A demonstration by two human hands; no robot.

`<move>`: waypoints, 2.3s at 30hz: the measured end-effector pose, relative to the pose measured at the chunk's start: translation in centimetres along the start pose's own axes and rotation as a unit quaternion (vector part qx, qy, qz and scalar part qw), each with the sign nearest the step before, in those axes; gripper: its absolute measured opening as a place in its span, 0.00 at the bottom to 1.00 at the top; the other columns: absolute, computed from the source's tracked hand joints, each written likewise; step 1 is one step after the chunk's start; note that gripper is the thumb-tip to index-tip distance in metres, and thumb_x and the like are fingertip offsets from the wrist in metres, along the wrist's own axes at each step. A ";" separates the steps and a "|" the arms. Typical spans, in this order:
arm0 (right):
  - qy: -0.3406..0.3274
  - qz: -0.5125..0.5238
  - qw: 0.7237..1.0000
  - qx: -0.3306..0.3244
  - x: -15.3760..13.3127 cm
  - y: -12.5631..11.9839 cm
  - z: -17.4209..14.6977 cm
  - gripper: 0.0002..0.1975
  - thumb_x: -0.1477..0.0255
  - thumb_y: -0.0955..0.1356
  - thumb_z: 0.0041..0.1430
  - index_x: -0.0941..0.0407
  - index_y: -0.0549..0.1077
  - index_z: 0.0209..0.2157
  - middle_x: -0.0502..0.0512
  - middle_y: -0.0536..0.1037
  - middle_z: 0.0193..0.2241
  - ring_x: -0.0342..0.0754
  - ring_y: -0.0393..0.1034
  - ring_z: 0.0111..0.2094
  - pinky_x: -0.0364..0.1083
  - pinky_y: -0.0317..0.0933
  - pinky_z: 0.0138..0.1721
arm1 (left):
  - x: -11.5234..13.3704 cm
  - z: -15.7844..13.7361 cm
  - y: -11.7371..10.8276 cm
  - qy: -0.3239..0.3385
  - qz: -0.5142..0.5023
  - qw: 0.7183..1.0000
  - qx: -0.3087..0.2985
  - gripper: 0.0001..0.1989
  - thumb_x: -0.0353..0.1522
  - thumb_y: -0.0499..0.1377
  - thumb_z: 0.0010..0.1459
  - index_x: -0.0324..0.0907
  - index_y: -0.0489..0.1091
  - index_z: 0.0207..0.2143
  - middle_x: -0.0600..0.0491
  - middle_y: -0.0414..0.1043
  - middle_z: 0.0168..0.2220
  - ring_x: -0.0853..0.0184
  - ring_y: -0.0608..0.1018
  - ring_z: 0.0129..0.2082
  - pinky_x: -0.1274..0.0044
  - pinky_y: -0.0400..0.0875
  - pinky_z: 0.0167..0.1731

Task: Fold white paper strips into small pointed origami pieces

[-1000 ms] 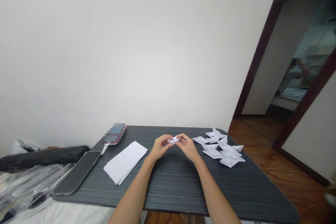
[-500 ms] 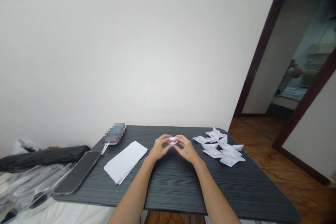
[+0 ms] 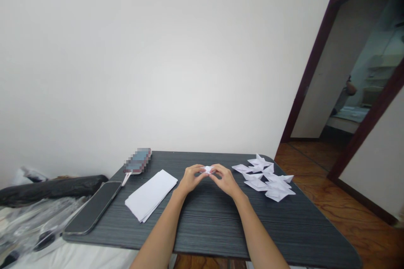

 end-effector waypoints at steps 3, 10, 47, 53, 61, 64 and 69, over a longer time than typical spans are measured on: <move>0.003 -0.002 1.000 -0.001 0.0 0.3 0.0 0.06 0.70 0.65 0.46 0.57 0.69 0.28 0.55 0.70 0.33 0.46 0.66 0.34 0.46 0.63 0.35 | 0.4 0.0 0.0 -0.005 0.007 1.000 0.015 0.10 0.37 0.54 0.48 0.41 0.72 0.29 0.49 0.71 0.32 0.66 0.72 0.32 0.75 0.66 0.34; 0.033 0.056 0.998 -0.006 0.9 0.5 0.1 0.12 0.72 0.66 0.43 0.56 0.68 0.34 0.54 0.70 0.34 0.45 0.66 0.35 0.45 0.62 0.37 | 0.3 0.1 0.4 -0.028 -0.024 0.999 0.038 0.10 0.36 0.54 0.49 0.40 0.72 0.27 0.49 0.70 0.30 0.68 0.72 0.30 0.78 0.67 0.28; 0.151 0.131 0.977 0.073 3.0 0.5 -0.1 0.09 0.68 0.67 0.41 0.58 0.64 0.24 0.50 0.71 0.18 0.43 0.66 0.20 0.41 0.59 0.23 | -3.4 0.1 1.4 -0.199 -0.228 0.953 0.020 0.17 0.36 0.60 0.41 0.34 0.68 0.33 0.49 0.72 0.26 0.67 0.74 0.24 0.77 0.68 0.27; 0.155 0.189 0.966 0.083 2.7 0.7 0.0 0.17 0.71 0.69 0.38 0.55 0.59 0.32 0.45 0.71 0.19 0.41 0.66 0.19 0.40 0.59 0.22 | -3.5 -0.1 1.9 -0.183 -0.193 0.963 -0.039 0.24 0.34 0.61 0.40 0.34 0.65 0.43 0.50 0.72 0.27 0.68 0.74 0.26 0.78 0.66 0.29; 0.204 0.216 0.951 0.086 3.4 1.3 -0.3 0.13 0.65 0.67 0.42 0.60 0.66 0.27 0.49 0.71 0.13 0.42 0.64 0.14 0.39 0.51 0.14 | -4.0 -0.4 2.1 -0.219 -0.200 0.954 -0.052 0.23 0.32 0.59 0.42 0.32 0.66 0.42 0.49 0.73 0.25 0.66 0.74 0.25 0.74 0.67 0.32; 0.222 0.240 0.941 0.088 3.9 1.1 -0.4 0.15 0.61 0.64 0.46 0.61 0.68 0.26 0.53 0.72 0.13 0.44 0.66 0.16 0.40 0.55 0.16 | -4.1 -0.4 2.1 -0.244 -0.264 0.932 -0.052 0.23 0.32 0.58 0.44 0.31 0.64 0.44 0.46 0.73 0.31 0.65 0.74 0.29 0.72 0.67 0.35; 0.244 0.259 0.929 0.098 4.4 0.8 -0.6 0.17 0.60 0.64 0.45 0.62 0.67 0.24 0.55 0.72 0.13 0.46 0.67 0.16 0.40 0.55 0.16 | -4.2 -0.6 2.3 -0.274 -0.357 0.892 -0.042 0.26 0.31 0.56 0.46 0.31 0.57 0.49 0.47 0.72 0.33 0.64 0.74 0.34 0.70 0.66 0.39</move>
Point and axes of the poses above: each hand's wrist, its own z-axis towards the middle knuckle, its own y-axis out of the palm, x = y × z, the point moved 4 cm from there along z, towards the middle knuckle
